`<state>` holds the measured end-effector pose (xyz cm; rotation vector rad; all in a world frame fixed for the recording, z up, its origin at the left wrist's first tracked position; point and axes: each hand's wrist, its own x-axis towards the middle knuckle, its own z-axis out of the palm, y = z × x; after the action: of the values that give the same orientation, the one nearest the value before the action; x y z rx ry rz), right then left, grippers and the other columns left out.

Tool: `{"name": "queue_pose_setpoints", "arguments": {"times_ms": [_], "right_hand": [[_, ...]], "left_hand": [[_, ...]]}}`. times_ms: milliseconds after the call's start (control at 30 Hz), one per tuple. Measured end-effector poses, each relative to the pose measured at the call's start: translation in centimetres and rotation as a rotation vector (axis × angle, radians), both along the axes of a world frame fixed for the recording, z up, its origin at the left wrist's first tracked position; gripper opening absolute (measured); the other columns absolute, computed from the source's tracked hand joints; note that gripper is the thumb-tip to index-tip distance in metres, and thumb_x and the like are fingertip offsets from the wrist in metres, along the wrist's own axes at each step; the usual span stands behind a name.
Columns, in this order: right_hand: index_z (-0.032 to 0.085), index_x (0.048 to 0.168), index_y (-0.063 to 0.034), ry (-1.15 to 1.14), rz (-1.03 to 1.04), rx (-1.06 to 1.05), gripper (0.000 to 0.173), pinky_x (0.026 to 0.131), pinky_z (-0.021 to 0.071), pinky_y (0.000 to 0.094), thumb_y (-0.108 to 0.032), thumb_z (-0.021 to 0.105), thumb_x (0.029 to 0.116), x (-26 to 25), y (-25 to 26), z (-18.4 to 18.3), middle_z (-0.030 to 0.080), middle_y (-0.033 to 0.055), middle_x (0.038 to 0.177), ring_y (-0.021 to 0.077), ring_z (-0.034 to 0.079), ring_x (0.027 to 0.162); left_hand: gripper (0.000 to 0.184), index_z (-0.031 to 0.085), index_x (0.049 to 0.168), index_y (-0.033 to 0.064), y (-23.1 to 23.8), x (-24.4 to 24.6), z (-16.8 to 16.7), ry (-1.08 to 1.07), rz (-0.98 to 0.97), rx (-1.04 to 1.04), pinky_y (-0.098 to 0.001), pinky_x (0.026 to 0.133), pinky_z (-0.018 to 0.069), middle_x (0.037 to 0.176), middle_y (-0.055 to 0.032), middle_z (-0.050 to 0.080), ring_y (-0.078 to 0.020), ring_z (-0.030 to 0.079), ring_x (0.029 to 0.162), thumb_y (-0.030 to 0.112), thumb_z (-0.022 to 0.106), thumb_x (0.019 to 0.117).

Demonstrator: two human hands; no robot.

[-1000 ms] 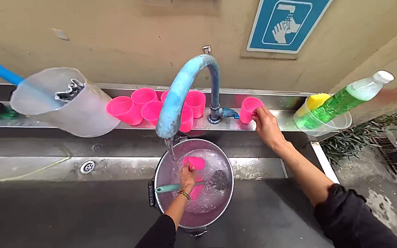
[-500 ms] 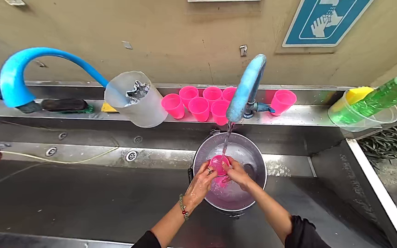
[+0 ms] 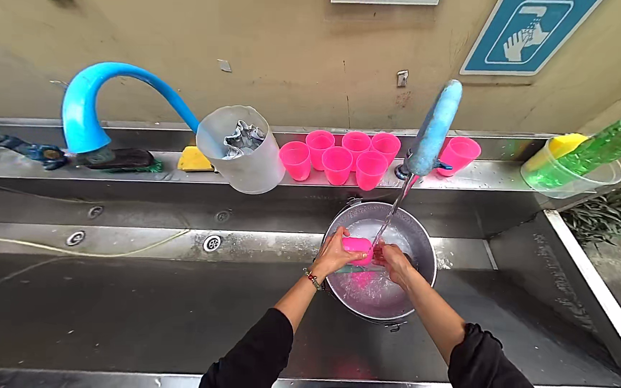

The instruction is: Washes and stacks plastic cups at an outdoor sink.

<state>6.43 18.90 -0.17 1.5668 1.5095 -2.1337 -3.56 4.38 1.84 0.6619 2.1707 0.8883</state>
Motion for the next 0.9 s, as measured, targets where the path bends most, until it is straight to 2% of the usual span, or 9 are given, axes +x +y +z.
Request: {"name": "queue_pose_setpoints", "arguments": {"times_ms": [167,300,400,533,600,667,767,833,900], "right_hand": [[0.046,0.133,0.0025,0.093,-0.181,-0.358,0.048,0.085,0.0522,0.0404,-0.037,0.028,0.1139,-2.4,-0.4,3.1,0.058,0.0187,0.111,0.0251,0.061,0.096],[0.055,0.124,0.0021,0.240,-0.095,-0.149,0.038,0.079,0.0525,0.0387,-0.030,0.038,0.1128,-2.9,-1.8,5.0,0.063,0.0164,0.104,0.0227,0.062,0.089],[0.050,0.137,0.0009,0.357,0.177,0.045,0.037,0.099,0.0499,0.0396,-0.024,0.043,0.1117,-1.1,-3.3,5.4,0.063,0.0171,0.122,0.0209,0.062,0.111],[0.059,0.123,0.0127,0.327,0.891,0.547,0.037,0.105,0.0464,0.0433,-0.020,0.051,0.1070,1.7,-2.8,3.8,0.066,0.0241,0.117,0.0287,0.063,0.115],[0.064,0.115,0.0116,0.350,1.402,0.992,0.028,0.106,0.0450,0.0518,-0.007,0.045,0.1054,2.9,-1.4,2.8,0.067,0.0276,0.119,0.0396,0.062,0.120],[0.069,0.109,0.0079,0.519,1.572,1.366,0.023,0.105,0.0484,0.0484,0.004,0.049,0.0988,3.4,0.5,0.9,0.071,0.0231,0.115,0.0384,0.066,0.118],[0.065,0.112,0.0111,0.298,1.553,1.042,0.037,0.114,0.0384,0.0494,-0.019,0.044,0.1094,2.2,0.8,1.7,0.068,0.0272,0.120,0.0403,0.059,0.126],[0.061,0.118,0.0145,0.206,1.109,0.556,0.041,0.109,0.0429,0.0435,-0.024,0.056,0.1054,1.4,-0.1,2.1,0.065,0.0275,0.120,0.0319,0.061,0.121],[0.055,0.128,0.0077,0.182,0.543,0.099,0.032,0.095,0.0525,0.0354,-0.009,0.060,0.1015,0.6,-1.0,2.7,0.064,0.0176,0.116,0.0193,0.065,0.105]], "left_hand": [[0.053,0.063,0.120,-0.0011,0.2,-0.4,1.0,0.133,-0.024,0.116,-0.0539,0.093,0.0511,0.107,-0.0236,0.067,-0.0366,0.066,0.103,0.036,0.083,0.0870],[0.046,0.058,0.124,-0.0019,0.4,-0.7,-0.8,-0.087,0.192,0.239,-0.0514,0.087,0.0522,0.105,-0.0233,0.066,-0.0329,0.065,0.096,0.041,0.055,0.1058],[0.046,0.052,0.122,0.0073,1.1,-0.9,-2.1,-0.425,0.328,0.303,-0.0254,0.053,0.0414,0.077,-0.0046,0.052,-0.0107,0.047,0.057,0.049,0.036,0.1103],[0.051,0.059,0.118,0.0072,1.5,-1.2,-1.1,-0.683,0.329,0.183,-0.0246,0.051,0.0425,0.074,-0.0049,0.055,-0.0111,0.049,0.055,0.052,0.036,0.1096],[0.056,0.056,0.093,0.0111,1.6,-1.4,-1.3,-0.715,0.254,-0.010,-0.0194,0.041,0.0348,0.060,0.0002,0.048,-0.0063,0.041,0.042,0.059,0.032,0.1074],[0.065,0.055,0.088,0.0106,1.7,-1.4,-1.5,-0.768,0.203,-0.184,-0.0203,0.038,0.0323,0.054,-0.0005,0.047,-0.0076,0.039,0.038,0.066,0.025,0.1054],[0.071,0.059,0.099,0.0065,2.3,-0.5,-2.5,-0.842,0.391,-0.133,-0.0245,0.043,0.0386,0.065,-0.0070,0.057,-0.0124,0.048,0.046,0.067,0.021,0.1053],[0.054,0.058,0.123,0.0022,2.5,0.6,-2.8,-0.888,0.583,0.130,-0.0364,0.071,0.0540,0.098,-0.0151,0.065,-0.0214,0.063,0.080,0.049,0.035,0.1102],[0.031,0.061,0.119,-0.0021,2.8,2.5,-3.5,-0.716,0.665,0.394,-0.0409,0.081,0.0537,0.104,-0.0164,0.065,-0.0236,0.063,0.091,0.025,0.047,0.1097]]}}
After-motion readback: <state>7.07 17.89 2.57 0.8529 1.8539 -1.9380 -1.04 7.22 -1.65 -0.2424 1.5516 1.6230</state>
